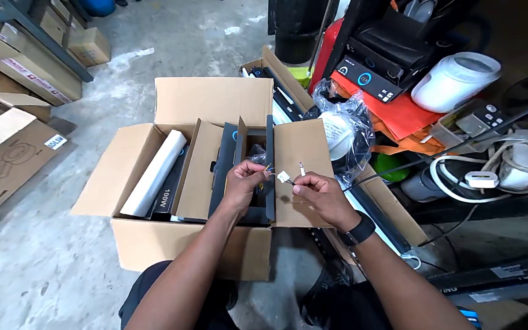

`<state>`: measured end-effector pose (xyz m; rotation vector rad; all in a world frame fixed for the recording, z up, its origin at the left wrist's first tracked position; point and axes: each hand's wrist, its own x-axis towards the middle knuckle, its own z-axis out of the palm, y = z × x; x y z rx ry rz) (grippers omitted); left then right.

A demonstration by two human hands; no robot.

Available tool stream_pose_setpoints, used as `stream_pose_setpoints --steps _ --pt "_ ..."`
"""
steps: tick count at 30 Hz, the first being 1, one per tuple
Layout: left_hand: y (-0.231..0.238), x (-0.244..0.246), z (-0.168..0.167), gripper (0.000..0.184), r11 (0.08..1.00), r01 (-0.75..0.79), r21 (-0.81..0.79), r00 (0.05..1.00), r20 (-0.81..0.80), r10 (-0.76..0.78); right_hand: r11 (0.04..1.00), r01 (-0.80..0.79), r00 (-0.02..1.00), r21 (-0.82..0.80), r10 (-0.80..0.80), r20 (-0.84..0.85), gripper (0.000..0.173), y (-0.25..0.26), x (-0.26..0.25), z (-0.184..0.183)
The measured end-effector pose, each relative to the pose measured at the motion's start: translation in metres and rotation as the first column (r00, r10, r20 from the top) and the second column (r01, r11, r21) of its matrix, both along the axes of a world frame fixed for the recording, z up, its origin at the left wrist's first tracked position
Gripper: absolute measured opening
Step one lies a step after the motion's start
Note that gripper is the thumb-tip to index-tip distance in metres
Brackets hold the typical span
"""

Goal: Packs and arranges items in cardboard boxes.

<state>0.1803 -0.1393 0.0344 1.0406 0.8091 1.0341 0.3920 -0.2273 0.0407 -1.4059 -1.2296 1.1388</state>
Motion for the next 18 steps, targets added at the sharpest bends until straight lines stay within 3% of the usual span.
stream_pose_setpoints --steps 18 --pt "0.0 0.0007 -0.0007 0.009 1.0 0.027 0.014 1.0 -0.015 -0.026 1.0 -0.016 1.0 -0.003 0.016 0.012 0.01 -0.0003 0.0015 -0.0014"
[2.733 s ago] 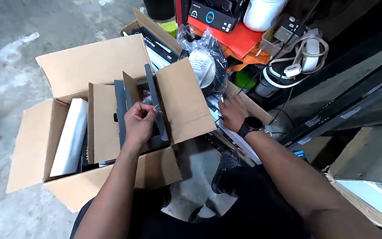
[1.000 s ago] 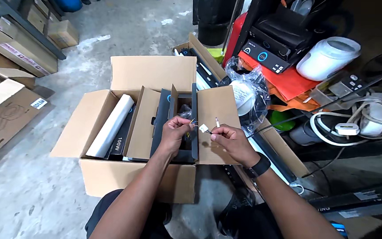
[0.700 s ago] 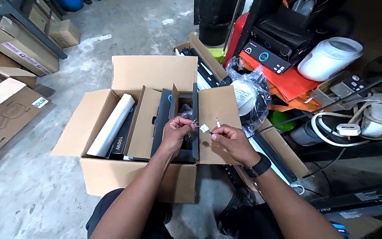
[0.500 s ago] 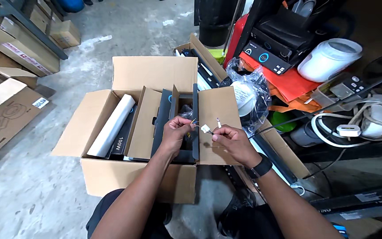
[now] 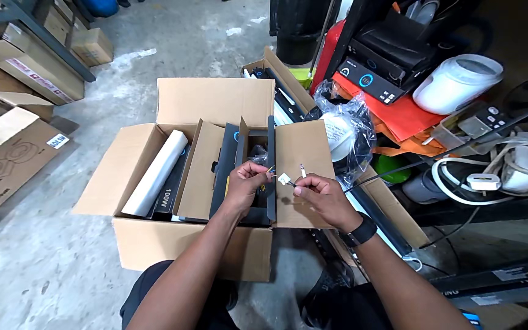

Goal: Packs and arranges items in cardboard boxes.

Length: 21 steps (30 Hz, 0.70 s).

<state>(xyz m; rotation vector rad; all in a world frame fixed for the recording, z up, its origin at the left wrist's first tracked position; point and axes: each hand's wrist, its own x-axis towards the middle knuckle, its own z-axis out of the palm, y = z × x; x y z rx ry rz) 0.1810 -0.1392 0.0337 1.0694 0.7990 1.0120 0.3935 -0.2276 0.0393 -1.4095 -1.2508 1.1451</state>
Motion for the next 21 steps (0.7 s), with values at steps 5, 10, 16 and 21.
stream_pose_setpoints --steps 5,10,16,21 --pt "0.0003 -0.0011 -0.0007 0.006 0.999 0.038 0.005 0.999 -0.01 -0.038 1.0 0.002 1.0 0.015 -0.002 -0.004 0.011 0.0002 0.0002 -0.0023" --pt "0.0002 -0.0002 0.0006 0.008 0.999 0.053 0.005 0.998 -0.018 -0.053 1.0 0.013 1.0 0.005 -0.013 0.016 0.011 0.0003 0.0025 -0.003" --pt "0.0009 -0.0025 0.0009 0.009 0.993 0.105 0.059 0.991 -0.094 -0.099 0.999 0.017 0.995 0.042 -0.021 0.095 0.011 0.0009 0.0074 -0.0018" --pt "-0.0013 -0.0019 0.0008 0.007 0.993 0.1 0.059 0.99 -0.102 -0.094 0.997 0.03 0.995 0.072 -0.037 0.096 0.01 0.0009 0.0071 -0.0018"
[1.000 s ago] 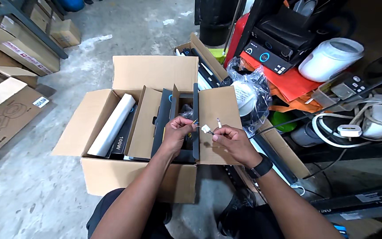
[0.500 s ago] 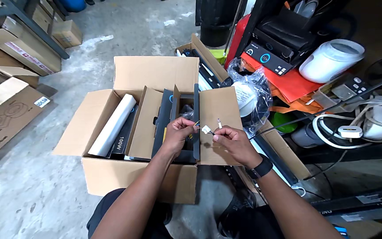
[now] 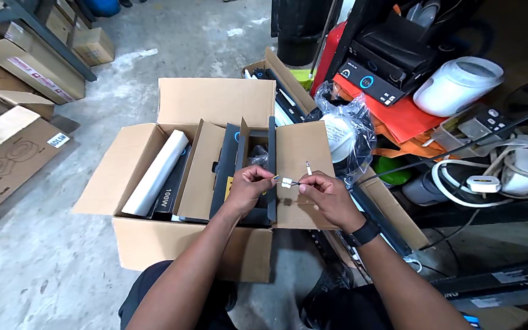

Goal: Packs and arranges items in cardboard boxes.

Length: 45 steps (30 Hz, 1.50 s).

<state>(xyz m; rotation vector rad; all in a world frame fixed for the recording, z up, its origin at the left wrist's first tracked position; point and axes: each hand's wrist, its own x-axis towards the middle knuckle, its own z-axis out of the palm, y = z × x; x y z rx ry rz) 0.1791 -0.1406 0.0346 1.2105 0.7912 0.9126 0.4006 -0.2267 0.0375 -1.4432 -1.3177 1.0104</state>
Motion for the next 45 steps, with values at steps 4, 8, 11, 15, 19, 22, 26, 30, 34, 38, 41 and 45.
stream_pose_setpoints --steps 4,8,11,15,19,22,26,30,34,38,41,45 --pt "0.0 0.001 -0.001 0.006 0.999 -0.04 -0.021 0.999 0.014 0.04 1.0 -0.002 1.0 -0.02 0.002 -0.004 0.009 -0.001 -0.004 0.0" --pt "0.0 0.001 0.0 0.006 0.999 -0.036 -0.026 0.999 0.004 0.036 1.0 0.006 1.0 -0.022 -0.006 -0.002 0.009 -0.001 -0.004 0.0" --pt "0.001 0.001 -0.001 0.005 1.0 -0.022 -0.02 1.0 -0.02 0.022 1.0 0.003 1.0 -0.017 -0.003 0.003 0.008 -0.001 -0.003 0.0" --pt "0.001 0.001 0.0 0.006 0.999 -0.043 -0.022 0.998 -0.037 0.042 1.0 -0.001 1.0 -0.017 0.001 -0.013 0.007 -0.001 -0.004 -0.001" --pt "0.001 0.001 0.0 0.007 0.998 -0.058 -0.036 0.997 -0.055 0.056 1.0 -0.021 1.0 -0.016 0.021 -0.019 0.008 -0.001 -0.005 -0.004" --pt "0.001 0.001 0.0 0.009 0.998 -0.055 -0.042 0.995 -0.088 0.051 0.999 -0.024 1.0 -0.022 0.024 -0.016 0.007 -0.002 -0.006 -0.004" --pt "0.001 0.001 0.0 0.012 0.998 -0.053 -0.035 0.992 -0.114 0.049 0.999 -0.015 1.0 -0.036 0.015 -0.019 0.007 -0.002 -0.009 -0.005" --pt "0.001 0.001 0.001 0.016 0.998 -0.044 -0.039 0.99 -0.134 0.038 0.998 0.001 1.0 -0.055 -0.001 -0.01 0.009 -0.003 -0.012 -0.005" --pt "0.0 0.003 0.002 0.019 0.997 -0.05 -0.054 0.988 -0.146 0.042 0.998 0.005 1.0 -0.058 -0.006 -0.023 0.009 -0.004 -0.015 -0.006" --pt "0.0 0.003 0.002 0.022 0.995 -0.068 -0.072 0.985 -0.162 0.056 0.998 0.005 1.0 -0.062 -0.007 -0.025 0.009 -0.005 -0.018 -0.006" --pt "0.001 0.002 0.002 0.021 0.996 -0.05 -0.068 0.983 -0.18 0.037 0.998 -0.003 1.0 -0.062 0.002 -0.018 0.011 -0.005 -0.018 -0.007" --pt "0.002 0.001 0.0 0.02 0.998 -0.018 -0.061 0.982 -0.187 0.006 0.997 -0.004 1.0 -0.074 0.004 -0.005 0.011 -0.005 -0.017 -0.006"
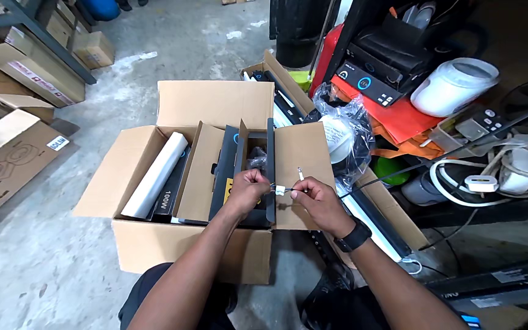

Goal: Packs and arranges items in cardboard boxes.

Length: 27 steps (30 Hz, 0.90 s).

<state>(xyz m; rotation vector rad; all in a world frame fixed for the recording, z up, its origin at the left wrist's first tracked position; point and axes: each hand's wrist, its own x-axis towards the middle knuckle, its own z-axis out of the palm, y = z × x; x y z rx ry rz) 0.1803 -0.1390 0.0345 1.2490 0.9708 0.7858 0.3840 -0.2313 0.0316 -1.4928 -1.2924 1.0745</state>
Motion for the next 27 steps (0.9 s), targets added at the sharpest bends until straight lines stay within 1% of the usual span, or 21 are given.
stream_pose_setpoints --steps 6,12,18,27 --pt "0.0004 -0.0011 0.0012 0.018 0.999 0.035 0.006 0.999 -0.001 -0.035 1.0 -0.002 1.0 0.002 0.002 -0.005 0.012 -0.0001 0.0014 0.0006" --pt "-0.0006 -0.0003 0.0013 0.017 0.999 0.03 0.019 0.999 0.022 -0.03 0.999 0.027 0.999 -0.02 -0.027 -0.018 0.01 -0.0002 0.001 0.0023" --pt "-0.0008 0.0006 0.0014 0.016 1.0 -0.012 0.021 1.0 0.015 0.012 0.998 0.043 0.997 -0.052 -0.047 -0.066 0.011 0.0007 -0.0002 0.0028" --pt "-0.002 0.003 0.004 0.021 0.999 -0.05 -0.017 0.998 -0.042 0.049 0.996 0.068 0.994 -0.055 -0.073 -0.086 0.011 0.0001 -0.0061 0.001"
